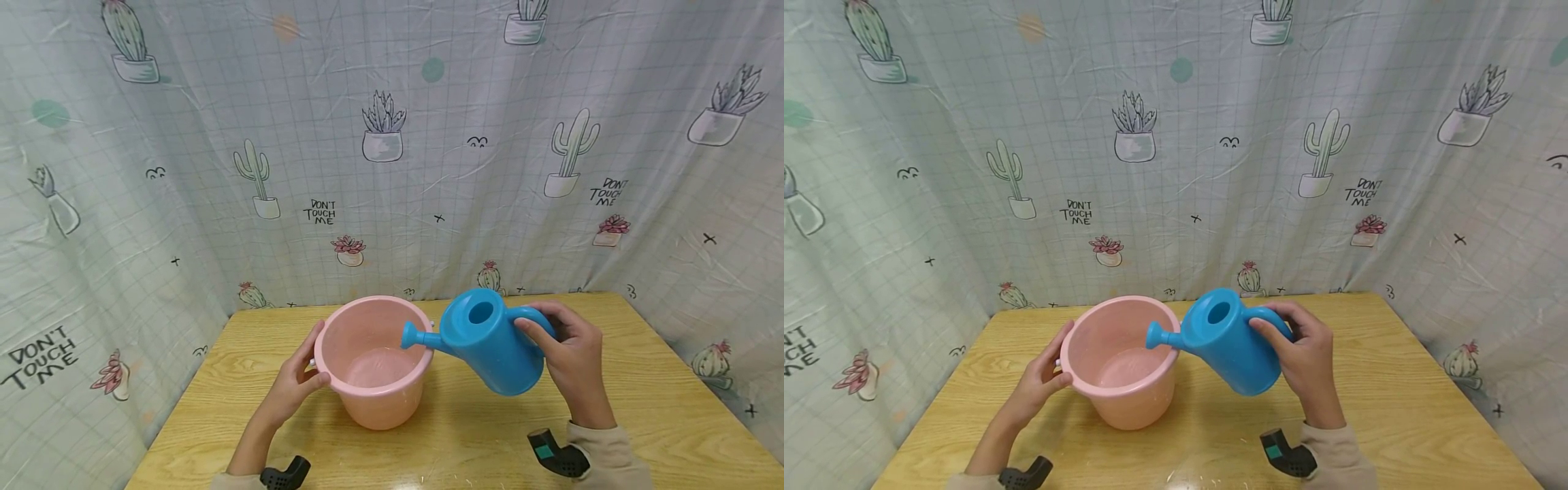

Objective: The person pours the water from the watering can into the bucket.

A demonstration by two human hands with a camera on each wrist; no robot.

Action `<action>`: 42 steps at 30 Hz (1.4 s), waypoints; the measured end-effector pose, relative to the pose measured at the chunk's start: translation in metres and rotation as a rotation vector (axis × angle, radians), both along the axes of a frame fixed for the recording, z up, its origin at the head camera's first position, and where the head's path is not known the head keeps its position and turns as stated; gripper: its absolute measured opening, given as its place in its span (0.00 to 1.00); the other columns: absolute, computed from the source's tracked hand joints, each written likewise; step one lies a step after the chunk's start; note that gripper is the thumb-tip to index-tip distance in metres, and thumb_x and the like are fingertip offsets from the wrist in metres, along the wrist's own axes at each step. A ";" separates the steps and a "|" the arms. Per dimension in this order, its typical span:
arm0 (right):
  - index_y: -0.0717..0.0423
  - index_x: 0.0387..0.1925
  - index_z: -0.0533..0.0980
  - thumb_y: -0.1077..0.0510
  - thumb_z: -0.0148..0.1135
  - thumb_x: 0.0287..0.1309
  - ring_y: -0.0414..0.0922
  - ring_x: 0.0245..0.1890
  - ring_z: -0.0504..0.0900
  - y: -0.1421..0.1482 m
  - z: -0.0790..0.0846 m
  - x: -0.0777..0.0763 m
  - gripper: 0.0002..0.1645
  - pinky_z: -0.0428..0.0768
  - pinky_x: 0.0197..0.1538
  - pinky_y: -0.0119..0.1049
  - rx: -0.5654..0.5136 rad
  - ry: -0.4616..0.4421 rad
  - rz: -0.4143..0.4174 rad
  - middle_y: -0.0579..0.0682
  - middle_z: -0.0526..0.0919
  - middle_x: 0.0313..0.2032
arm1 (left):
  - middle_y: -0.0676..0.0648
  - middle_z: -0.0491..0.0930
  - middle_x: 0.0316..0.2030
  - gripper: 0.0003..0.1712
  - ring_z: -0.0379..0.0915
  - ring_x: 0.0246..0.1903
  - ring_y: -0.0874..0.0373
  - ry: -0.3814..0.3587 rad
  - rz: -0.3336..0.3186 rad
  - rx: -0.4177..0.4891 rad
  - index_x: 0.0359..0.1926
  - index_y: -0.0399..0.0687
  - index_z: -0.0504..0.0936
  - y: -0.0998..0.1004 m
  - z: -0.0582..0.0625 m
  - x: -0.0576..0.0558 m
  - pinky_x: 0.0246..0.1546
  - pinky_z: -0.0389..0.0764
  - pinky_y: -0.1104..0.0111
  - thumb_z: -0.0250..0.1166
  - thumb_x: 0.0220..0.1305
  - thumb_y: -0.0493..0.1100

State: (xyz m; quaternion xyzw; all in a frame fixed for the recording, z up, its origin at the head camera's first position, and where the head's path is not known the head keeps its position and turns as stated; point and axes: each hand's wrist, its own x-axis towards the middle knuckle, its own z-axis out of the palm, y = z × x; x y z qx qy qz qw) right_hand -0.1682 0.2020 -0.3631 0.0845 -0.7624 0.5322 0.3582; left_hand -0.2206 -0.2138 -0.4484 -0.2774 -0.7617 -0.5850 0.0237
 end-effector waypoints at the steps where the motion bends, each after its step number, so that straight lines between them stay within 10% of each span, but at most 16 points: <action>1: 0.69 0.43 0.80 0.72 0.67 0.52 0.28 0.36 0.82 0.000 0.000 0.000 0.14 0.77 0.45 0.18 0.001 0.001 0.001 0.29 0.81 0.35 | 0.44 0.46 0.77 0.46 0.58 0.68 0.70 0.003 -0.003 0.000 0.77 0.56 0.47 0.000 0.000 0.000 0.56 0.76 0.71 0.63 0.66 0.38; 42: 0.67 0.43 0.80 0.72 0.67 0.52 0.28 0.37 0.82 0.001 0.000 0.001 0.14 0.77 0.46 0.18 0.025 0.021 0.013 0.27 0.81 0.36 | 0.45 0.46 0.77 0.47 0.57 0.68 0.72 -0.004 0.014 -0.008 0.77 0.57 0.47 0.001 0.000 0.000 0.56 0.75 0.73 0.63 0.65 0.37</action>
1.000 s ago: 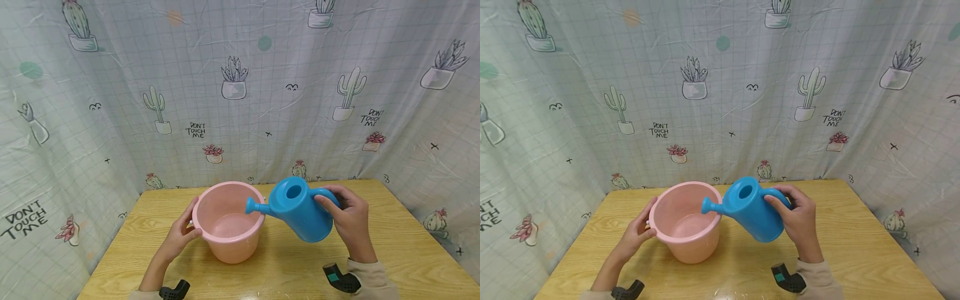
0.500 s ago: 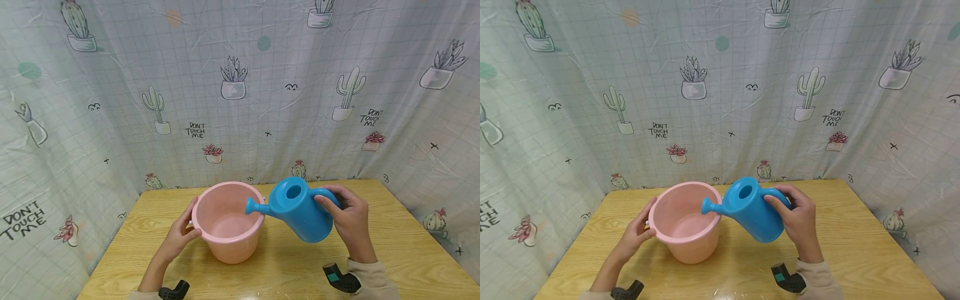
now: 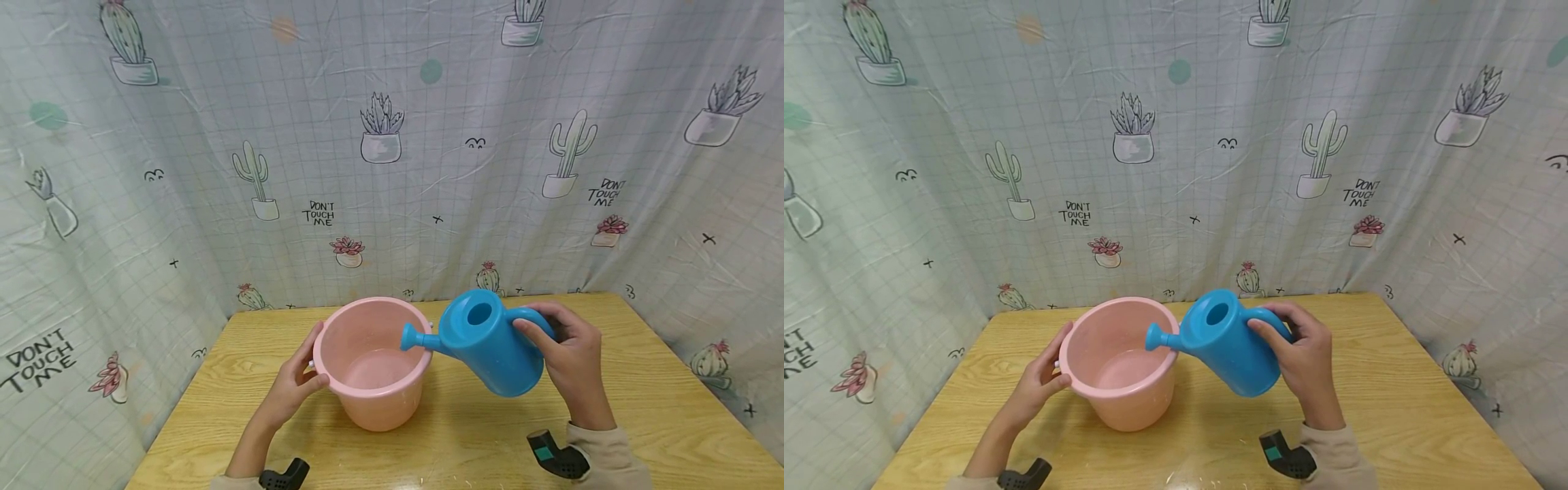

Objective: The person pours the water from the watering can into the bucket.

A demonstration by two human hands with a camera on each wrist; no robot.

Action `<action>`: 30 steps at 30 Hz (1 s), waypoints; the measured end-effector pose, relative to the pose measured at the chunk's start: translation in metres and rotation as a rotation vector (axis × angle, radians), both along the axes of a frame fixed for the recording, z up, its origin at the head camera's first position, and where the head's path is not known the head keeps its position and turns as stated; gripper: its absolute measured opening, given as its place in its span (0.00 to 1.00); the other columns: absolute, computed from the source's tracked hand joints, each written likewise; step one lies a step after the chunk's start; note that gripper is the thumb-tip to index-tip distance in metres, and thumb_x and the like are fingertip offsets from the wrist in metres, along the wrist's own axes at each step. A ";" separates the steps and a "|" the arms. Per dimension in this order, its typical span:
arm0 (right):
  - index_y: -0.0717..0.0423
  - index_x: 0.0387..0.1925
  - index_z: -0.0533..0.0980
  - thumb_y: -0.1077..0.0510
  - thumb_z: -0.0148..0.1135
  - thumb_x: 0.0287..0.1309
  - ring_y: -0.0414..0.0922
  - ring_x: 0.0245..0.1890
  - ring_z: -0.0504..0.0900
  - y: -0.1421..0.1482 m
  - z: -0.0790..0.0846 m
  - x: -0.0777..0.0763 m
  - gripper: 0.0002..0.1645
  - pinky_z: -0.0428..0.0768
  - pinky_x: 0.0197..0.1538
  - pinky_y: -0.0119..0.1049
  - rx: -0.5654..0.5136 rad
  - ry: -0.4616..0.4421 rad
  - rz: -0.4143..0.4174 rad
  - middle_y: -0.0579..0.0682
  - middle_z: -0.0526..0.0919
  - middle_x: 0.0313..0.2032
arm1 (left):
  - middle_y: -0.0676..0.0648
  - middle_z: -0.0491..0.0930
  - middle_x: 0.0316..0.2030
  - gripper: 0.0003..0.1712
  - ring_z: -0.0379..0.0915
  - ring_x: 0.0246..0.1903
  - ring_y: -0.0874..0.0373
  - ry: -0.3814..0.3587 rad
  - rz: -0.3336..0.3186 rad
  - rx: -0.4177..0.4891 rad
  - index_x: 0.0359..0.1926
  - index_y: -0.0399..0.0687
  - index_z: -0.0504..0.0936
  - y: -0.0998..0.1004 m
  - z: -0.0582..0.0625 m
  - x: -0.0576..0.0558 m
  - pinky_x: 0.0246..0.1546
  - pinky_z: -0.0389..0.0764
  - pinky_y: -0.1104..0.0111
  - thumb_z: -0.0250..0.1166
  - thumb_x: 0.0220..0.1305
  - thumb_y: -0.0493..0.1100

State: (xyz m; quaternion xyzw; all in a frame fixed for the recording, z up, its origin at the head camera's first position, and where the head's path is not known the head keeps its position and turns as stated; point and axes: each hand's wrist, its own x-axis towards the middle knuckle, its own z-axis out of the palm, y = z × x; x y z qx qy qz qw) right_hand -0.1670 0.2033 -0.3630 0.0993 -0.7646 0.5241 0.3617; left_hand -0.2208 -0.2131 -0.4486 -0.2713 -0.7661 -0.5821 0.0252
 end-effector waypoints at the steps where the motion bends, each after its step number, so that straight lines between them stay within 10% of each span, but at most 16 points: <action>1: 0.67 0.43 0.80 0.72 0.67 0.52 0.28 0.37 0.82 0.000 0.000 0.000 0.14 0.77 0.46 0.18 -0.001 0.001 0.001 0.27 0.81 0.36 | 0.45 0.46 0.77 0.47 0.57 0.67 0.72 0.001 0.000 0.000 0.77 0.57 0.47 0.000 0.000 0.000 0.56 0.75 0.73 0.63 0.65 0.37; 30: 0.66 0.43 0.80 0.72 0.67 0.53 0.30 0.37 0.82 0.000 0.000 0.001 0.14 0.78 0.45 0.19 -0.022 -0.028 -0.004 0.30 0.82 0.36 | 0.43 0.48 0.76 0.46 0.62 0.65 0.67 0.016 -0.004 -0.003 0.77 0.56 0.47 0.000 -0.001 0.001 0.55 0.76 0.72 0.61 0.66 0.36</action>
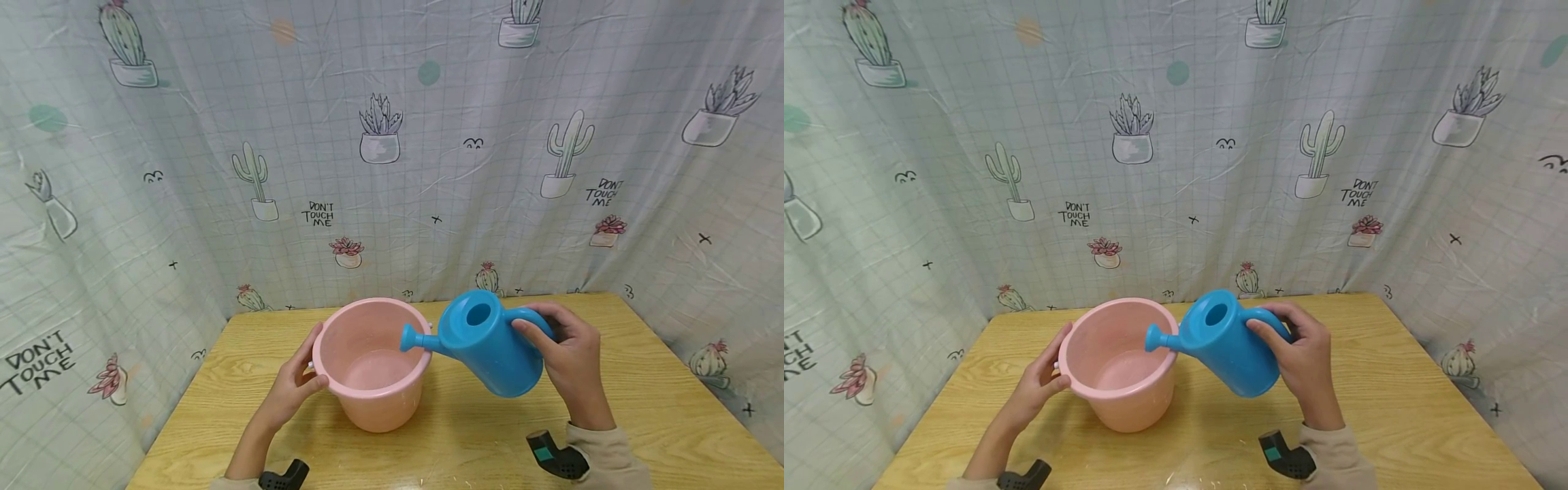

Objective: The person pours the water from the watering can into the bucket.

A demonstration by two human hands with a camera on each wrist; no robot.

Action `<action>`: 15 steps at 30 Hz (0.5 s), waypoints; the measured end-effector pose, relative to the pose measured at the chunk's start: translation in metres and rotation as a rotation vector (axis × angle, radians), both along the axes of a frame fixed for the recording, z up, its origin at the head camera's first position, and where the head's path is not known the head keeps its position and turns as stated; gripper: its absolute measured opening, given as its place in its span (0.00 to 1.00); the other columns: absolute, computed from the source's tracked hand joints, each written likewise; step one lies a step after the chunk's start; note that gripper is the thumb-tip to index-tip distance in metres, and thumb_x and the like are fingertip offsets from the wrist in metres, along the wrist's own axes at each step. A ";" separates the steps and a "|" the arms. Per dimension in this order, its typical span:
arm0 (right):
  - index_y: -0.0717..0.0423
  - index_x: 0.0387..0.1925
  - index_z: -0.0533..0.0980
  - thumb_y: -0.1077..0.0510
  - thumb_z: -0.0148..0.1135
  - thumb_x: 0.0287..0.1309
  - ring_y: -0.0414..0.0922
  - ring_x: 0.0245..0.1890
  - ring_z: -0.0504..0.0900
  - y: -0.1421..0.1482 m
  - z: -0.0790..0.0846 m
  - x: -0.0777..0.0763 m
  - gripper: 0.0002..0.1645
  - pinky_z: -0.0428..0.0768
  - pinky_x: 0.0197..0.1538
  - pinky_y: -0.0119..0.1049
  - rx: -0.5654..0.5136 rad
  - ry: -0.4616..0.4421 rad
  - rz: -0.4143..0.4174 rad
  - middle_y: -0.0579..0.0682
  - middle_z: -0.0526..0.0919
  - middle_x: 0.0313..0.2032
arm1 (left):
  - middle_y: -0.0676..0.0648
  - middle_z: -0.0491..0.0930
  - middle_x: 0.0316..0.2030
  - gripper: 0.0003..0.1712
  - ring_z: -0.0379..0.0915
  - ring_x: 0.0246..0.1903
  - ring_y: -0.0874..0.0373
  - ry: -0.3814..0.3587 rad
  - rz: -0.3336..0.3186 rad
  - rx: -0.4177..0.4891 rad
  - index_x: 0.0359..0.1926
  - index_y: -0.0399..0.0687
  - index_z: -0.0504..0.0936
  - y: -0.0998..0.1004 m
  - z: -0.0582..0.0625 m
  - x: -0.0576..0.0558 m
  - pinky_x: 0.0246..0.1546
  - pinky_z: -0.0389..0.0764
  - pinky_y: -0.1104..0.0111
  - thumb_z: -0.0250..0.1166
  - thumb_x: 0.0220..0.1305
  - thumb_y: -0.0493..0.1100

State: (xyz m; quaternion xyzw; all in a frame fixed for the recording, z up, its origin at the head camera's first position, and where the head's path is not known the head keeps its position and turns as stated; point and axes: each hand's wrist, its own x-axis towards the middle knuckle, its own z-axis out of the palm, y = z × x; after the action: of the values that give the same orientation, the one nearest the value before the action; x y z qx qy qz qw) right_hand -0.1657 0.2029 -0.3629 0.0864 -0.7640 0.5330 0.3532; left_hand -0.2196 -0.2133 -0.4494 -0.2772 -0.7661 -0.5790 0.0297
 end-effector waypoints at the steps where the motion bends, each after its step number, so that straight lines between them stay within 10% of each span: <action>1: 0.66 0.43 0.80 0.72 0.67 0.53 0.30 0.37 0.82 0.000 0.000 0.000 0.14 0.78 0.45 0.19 0.000 0.001 0.000 0.30 0.82 0.36 | 0.43 0.48 0.76 0.46 0.62 0.65 0.66 -0.001 0.004 0.000 0.77 0.56 0.47 0.000 0.000 0.000 0.55 0.76 0.72 0.61 0.65 0.36; 15: 0.65 0.44 0.80 0.71 0.67 0.53 0.29 0.37 0.82 -0.001 0.000 0.000 0.14 0.78 0.46 0.19 0.003 0.001 -0.003 0.30 0.82 0.36 | 0.47 0.49 0.76 0.46 0.61 0.67 0.65 -0.027 0.022 -0.002 0.77 0.60 0.47 0.000 0.000 0.000 0.56 0.75 0.71 0.62 0.65 0.36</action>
State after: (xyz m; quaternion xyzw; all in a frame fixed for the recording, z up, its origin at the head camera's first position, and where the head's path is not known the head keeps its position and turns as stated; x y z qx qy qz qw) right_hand -0.1655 0.2024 -0.3631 0.0862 -0.7649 0.5311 0.3541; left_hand -0.2200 -0.2132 -0.4493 -0.2609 -0.7701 -0.5815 0.0254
